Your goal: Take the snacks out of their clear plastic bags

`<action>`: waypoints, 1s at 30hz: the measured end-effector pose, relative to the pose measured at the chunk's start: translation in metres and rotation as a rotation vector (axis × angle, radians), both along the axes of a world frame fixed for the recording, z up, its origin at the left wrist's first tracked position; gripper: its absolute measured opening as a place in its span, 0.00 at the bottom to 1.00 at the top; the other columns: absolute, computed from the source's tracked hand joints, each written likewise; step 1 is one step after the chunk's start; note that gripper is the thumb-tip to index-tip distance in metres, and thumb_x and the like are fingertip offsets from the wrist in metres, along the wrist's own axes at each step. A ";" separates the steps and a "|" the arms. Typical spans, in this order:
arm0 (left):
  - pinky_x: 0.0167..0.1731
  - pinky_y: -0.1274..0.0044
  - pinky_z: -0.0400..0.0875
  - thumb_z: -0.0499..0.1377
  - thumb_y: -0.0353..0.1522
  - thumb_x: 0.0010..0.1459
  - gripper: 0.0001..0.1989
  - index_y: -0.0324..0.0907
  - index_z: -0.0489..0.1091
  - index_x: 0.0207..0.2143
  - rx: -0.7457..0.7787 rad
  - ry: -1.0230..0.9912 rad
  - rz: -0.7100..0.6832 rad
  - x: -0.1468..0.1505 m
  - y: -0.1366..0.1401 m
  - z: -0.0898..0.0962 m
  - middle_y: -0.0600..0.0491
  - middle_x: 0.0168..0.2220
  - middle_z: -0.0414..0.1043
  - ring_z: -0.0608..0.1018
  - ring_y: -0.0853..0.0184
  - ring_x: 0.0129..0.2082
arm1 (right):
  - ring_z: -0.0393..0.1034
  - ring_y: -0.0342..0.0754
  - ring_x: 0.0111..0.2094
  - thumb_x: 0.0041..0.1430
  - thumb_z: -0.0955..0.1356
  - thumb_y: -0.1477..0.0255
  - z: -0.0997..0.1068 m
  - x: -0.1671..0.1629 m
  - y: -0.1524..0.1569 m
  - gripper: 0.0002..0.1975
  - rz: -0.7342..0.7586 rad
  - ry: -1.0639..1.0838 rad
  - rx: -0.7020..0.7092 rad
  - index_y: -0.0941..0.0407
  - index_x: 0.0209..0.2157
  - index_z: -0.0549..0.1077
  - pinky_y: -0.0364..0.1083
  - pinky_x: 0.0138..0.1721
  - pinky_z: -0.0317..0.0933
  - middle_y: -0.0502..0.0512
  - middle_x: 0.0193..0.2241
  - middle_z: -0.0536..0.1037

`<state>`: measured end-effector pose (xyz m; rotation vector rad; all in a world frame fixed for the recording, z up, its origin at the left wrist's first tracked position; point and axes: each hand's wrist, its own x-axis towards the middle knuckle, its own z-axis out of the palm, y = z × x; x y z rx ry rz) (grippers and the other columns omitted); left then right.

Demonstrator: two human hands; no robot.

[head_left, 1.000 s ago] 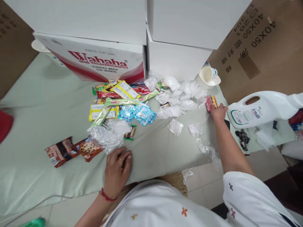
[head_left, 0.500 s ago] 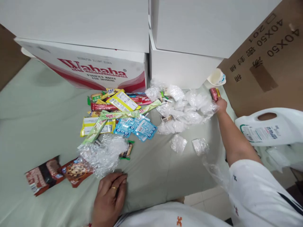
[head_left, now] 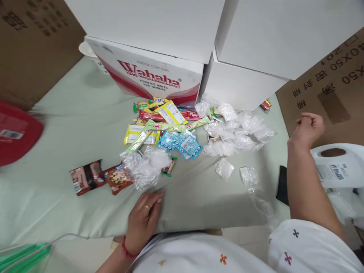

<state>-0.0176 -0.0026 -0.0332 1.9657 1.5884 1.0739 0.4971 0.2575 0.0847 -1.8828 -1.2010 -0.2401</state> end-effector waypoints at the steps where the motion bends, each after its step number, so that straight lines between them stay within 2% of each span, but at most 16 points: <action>1: 0.35 0.77 0.76 0.56 0.28 0.68 0.11 0.46 0.75 0.49 -0.009 -0.011 -0.005 0.001 -0.001 0.001 0.52 0.36 0.79 0.81 0.66 0.34 | 0.56 0.43 0.21 0.63 0.57 0.77 0.007 -0.020 -0.020 0.21 0.038 0.060 0.063 0.62 0.49 0.76 0.46 0.24 0.49 0.57 0.28 0.72; 2: 0.34 0.77 0.76 0.55 0.29 0.69 0.13 0.45 0.75 0.51 -0.014 -0.021 -0.008 0.001 -0.003 0.001 0.53 0.35 0.80 0.82 0.66 0.32 | 0.55 0.43 0.21 0.63 0.60 0.75 0.014 -0.041 -0.039 0.18 0.130 0.103 0.064 0.60 0.46 0.77 0.45 0.24 0.49 0.53 0.25 0.70; 3: 0.35 0.78 0.77 0.54 0.29 0.69 0.14 0.45 0.75 0.52 -0.018 -0.031 -0.005 0.002 -0.005 0.003 0.53 0.35 0.81 0.82 0.67 0.31 | 0.56 0.44 0.21 0.63 0.63 0.72 0.020 -0.065 -0.058 0.15 0.275 0.112 -0.003 0.58 0.44 0.79 0.45 0.25 0.50 0.51 0.24 0.69; 5: 0.36 0.78 0.77 0.54 0.29 0.69 0.15 0.45 0.74 0.54 -0.025 -0.060 0.012 0.003 -0.011 0.007 0.54 0.36 0.82 0.83 0.67 0.32 | 0.62 0.46 0.24 0.63 0.66 0.66 0.027 -0.109 -0.091 0.12 0.587 0.027 -0.271 0.54 0.40 0.80 0.46 0.29 0.56 0.52 0.26 0.73; 7: 0.37 0.78 0.77 0.53 0.29 0.69 0.15 0.45 0.75 0.53 -0.040 -0.099 0.017 0.001 -0.019 0.013 0.54 0.36 0.81 0.83 0.68 0.34 | 0.68 0.49 0.29 0.64 0.68 0.63 0.026 -0.144 -0.117 0.10 0.786 -0.125 -0.568 0.52 0.38 0.81 0.47 0.33 0.60 0.54 0.29 0.77; 9: 0.38 0.78 0.77 0.53 0.29 0.69 0.13 0.44 0.76 0.49 -0.058 -0.137 0.001 -0.003 -0.029 0.018 0.53 0.36 0.81 0.83 0.67 0.35 | 0.71 0.51 0.31 0.63 0.70 0.62 0.014 -0.164 -0.136 0.09 0.798 -0.264 -0.792 0.51 0.38 0.81 0.47 0.34 0.59 0.55 0.31 0.79; 12: 0.36 0.77 0.77 0.53 0.30 0.69 0.12 0.44 0.77 0.44 -0.114 -0.185 0.002 -0.014 -0.045 0.020 0.52 0.34 0.80 0.82 0.67 0.34 | 0.69 0.50 0.30 0.57 0.75 0.61 -0.018 -0.175 -0.154 0.11 0.608 -0.344 -0.933 0.53 0.37 0.79 0.46 0.30 0.55 0.57 0.35 0.79; 14: 0.36 0.77 0.76 0.53 0.32 0.69 0.13 0.44 0.78 0.44 -0.165 -0.232 0.018 -0.019 -0.052 0.022 0.52 0.33 0.79 0.81 0.67 0.33 | 0.69 0.49 0.30 0.58 0.73 0.65 -0.039 -0.179 -0.166 0.07 0.542 -0.289 -0.911 0.54 0.34 0.77 0.45 0.30 0.55 0.57 0.34 0.77; 16: 0.34 0.77 0.75 0.55 0.36 0.68 0.12 0.44 0.79 0.42 -0.235 -0.323 0.012 -0.019 -0.055 0.025 0.52 0.33 0.79 0.80 0.67 0.31 | 0.70 0.50 0.32 0.64 0.68 0.67 -0.053 -0.187 -0.181 0.07 0.599 -0.134 -0.779 0.54 0.32 0.75 0.46 0.33 0.59 0.56 0.33 0.76; 18: 0.29 0.78 0.71 0.57 0.41 0.67 0.14 0.43 0.78 0.41 -0.358 -0.484 -0.010 -0.011 -0.050 0.031 0.52 0.31 0.76 0.77 0.68 0.29 | 0.71 0.51 0.35 0.68 0.65 0.65 -0.059 -0.202 -0.200 0.11 0.730 0.057 -0.600 0.53 0.34 0.74 0.47 0.36 0.64 0.55 0.34 0.76; 20: 0.24 0.80 0.66 0.59 0.45 0.66 0.17 0.41 0.76 0.45 -0.532 -0.694 -0.024 0.001 -0.040 0.035 0.54 0.29 0.73 0.73 0.70 0.25 | 0.72 0.51 0.36 0.70 0.64 0.61 -0.061 -0.221 -0.218 0.12 0.847 0.176 -0.506 0.52 0.36 0.74 0.48 0.38 0.66 0.55 0.35 0.76; 22: 0.21 0.81 0.61 0.60 0.46 0.64 0.19 0.41 0.73 0.47 -0.685 -0.867 -0.030 0.016 -0.025 0.033 0.58 0.25 0.68 0.68 0.72 0.21 | 0.72 0.51 0.36 0.71 0.64 0.59 -0.064 -0.242 -0.232 0.13 0.856 0.221 -0.485 0.52 0.36 0.73 0.49 0.38 0.67 0.56 0.35 0.75; 23: 0.22 0.81 0.60 0.60 0.45 0.63 0.18 0.41 0.73 0.46 -0.714 -0.898 -0.019 0.022 -0.017 0.030 0.59 0.25 0.68 0.68 0.73 0.21 | 0.71 0.51 0.36 0.71 0.64 0.58 -0.067 -0.251 -0.236 0.14 0.820 0.234 -0.475 0.52 0.36 0.72 0.49 0.37 0.68 0.56 0.35 0.75; 25: 0.24 0.79 0.63 0.60 0.39 0.59 0.13 0.41 0.75 0.42 -0.702 -0.848 -0.023 0.032 -0.003 0.020 0.58 0.26 0.70 0.69 0.72 0.21 | 0.71 0.53 0.38 0.68 0.66 0.55 -0.075 -0.266 -0.239 0.15 0.742 0.249 -0.454 0.53 0.39 0.72 0.49 0.36 0.69 0.58 0.37 0.74; 27: 0.28 0.76 0.67 0.59 0.34 0.57 0.10 0.42 0.78 0.38 -0.634 -0.736 -0.081 0.037 0.004 0.009 0.57 0.26 0.71 0.70 0.69 0.23 | 0.70 0.56 0.42 0.63 0.71 0.52 -0.085 -0.276 -0.237 0.19 0.750 0.195 -0.462 0.53 0.44 0.74 0.52 0.39 0.70 0.61 0.41 0.75; 30: 0.32 0.74 0.69 0.60 0.32 0.55 0.11 0.43 0.79 0.39 -0.502 -0.635 -0.077 0.040 0.003 -0.003 0.54 0.30 0.74 0.71 0.68 0.26 | 0.70 0.58 0.45 0.64 0.70 0.54 -0.098 -0.285 -0.233 0.16 0.806 0.097 -0.502 0.52 0.40 0.77 0.55 0.46 0.68 0.62 0.41 0.77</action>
